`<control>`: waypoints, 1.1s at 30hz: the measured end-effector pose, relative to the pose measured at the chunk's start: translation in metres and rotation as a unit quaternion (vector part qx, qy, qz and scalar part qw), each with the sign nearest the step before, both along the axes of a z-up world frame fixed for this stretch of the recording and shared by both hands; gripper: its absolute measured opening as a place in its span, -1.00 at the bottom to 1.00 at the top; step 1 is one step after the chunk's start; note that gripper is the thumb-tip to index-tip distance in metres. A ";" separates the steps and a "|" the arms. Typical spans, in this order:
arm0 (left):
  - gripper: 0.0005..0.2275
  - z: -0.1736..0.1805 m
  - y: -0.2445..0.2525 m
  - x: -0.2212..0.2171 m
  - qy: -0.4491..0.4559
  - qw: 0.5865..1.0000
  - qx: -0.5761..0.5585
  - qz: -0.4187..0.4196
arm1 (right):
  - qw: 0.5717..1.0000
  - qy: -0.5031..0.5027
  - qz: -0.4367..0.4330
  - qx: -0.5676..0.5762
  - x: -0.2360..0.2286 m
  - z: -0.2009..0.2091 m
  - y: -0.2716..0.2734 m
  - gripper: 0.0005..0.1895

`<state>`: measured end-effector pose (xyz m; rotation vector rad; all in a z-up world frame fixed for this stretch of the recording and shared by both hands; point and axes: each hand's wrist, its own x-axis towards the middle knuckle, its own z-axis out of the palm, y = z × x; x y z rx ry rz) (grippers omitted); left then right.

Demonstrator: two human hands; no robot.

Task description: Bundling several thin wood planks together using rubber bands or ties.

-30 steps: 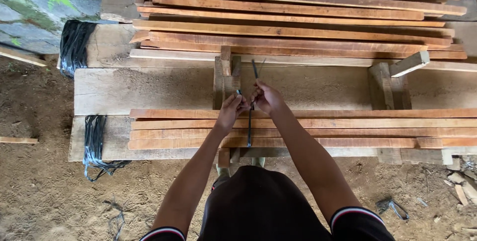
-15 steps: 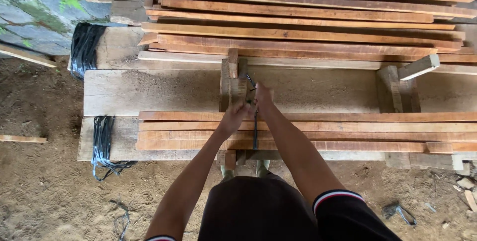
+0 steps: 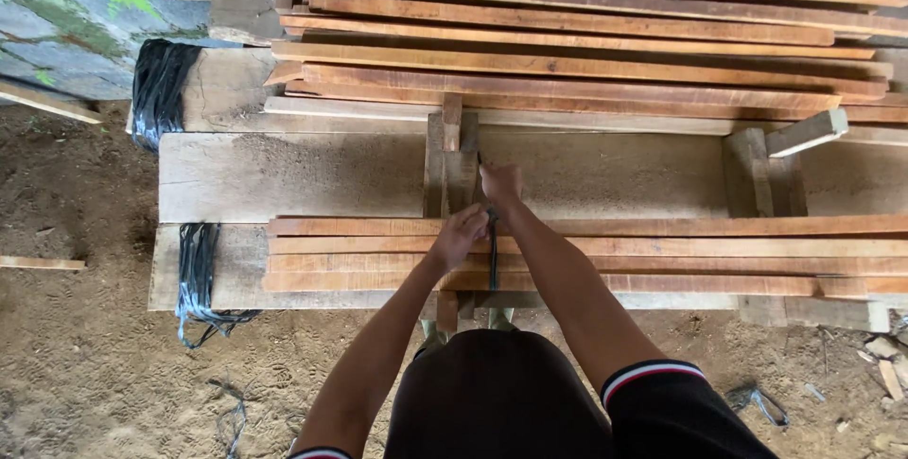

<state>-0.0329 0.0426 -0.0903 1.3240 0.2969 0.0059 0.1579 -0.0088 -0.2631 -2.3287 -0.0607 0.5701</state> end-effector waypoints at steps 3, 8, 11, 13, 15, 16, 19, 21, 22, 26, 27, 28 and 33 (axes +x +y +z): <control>-0.75 0.043 0.000 -0.012 0.078 0.997 -0.020 0.003 | 0.992 0.121 -0.022 0.010 -0.020 0.049 0.006 0.19; -0.72 0.040 0.001 -0.010 -0.109 0.975 0.194 -0.007 | 0.978 0.173 -0.103 -0.054 -0.013 -0.007 0.001 -0.23; -0.76 0.072 0.008 -0.012 -0.104 0.977 0.187 -0.003 | 0.893 0.155 0.251 -0.340 0.004 -0.039 0.009 -0.44; -0.75 0.054 0.005 -0.007 -0.094 0.979 0.181 -0.004 | 0.899 0.150 0.235 -0.338 0.019 -0.139 -0.005 -0.50; -0.75 0.045 0.007 -0.008 -0.084 0.981 0.177 -0.008 | 0.906 0.147 0.218 -0.332 -0.017 -0.129 -0.007 -0.55; -0.75 0.045 0.009 -0.006 -0.082 0.979 0.184 -0.011 | 0.965 0.142 0.056 -0.213 -0.029 -0.062 0.001 -0.63; -0.75 0.045 0.012 0.001 -0.075 0.978 0.197 -0.010 | 0.980 0.134 -0.123 -0.085 -0.012 0.002 0.011 -0.77; -0.76 0.055 0.008 -0.006 -0.063 0.978 0.200 -0.007 | 0.977 0.144 -0.134 -0.088 -0.020 0.022 0.013 -0.85; -0.75 0.065 0.010 -0.006 -0.060 0.980 0.192 -0.009 | 0.966 0.188 -0.090 -0.153 -0.018 0.051 0.021 -0.91; -0.76 0.064 0.008 -0.008 -0.041 0.989 0.145 -0.001 | 0.930 0.202 0.101 -0.290 -0.013 0.119 0.029 -0.87; -0.76 0.062 0.004 -0.010 -0.045 0.988 0.146 -0.002 | 0.931 0.198 0.099 -0.289 -0.012 0.087 0.018 -0.87; -0.73 0.061 0.002 -0.010 -0.045 0.991 0.123 0.027 | 0.975 0.207 -0.049 -0.054 -0.008 0.056 0.009 -0.80; -0.71 0.030 -0.004 -0.007 -0.037 0.990 0.115 0.068 | 0.953 0.296 0.047 0.042 -0.023 0.135 -0.012 -0.23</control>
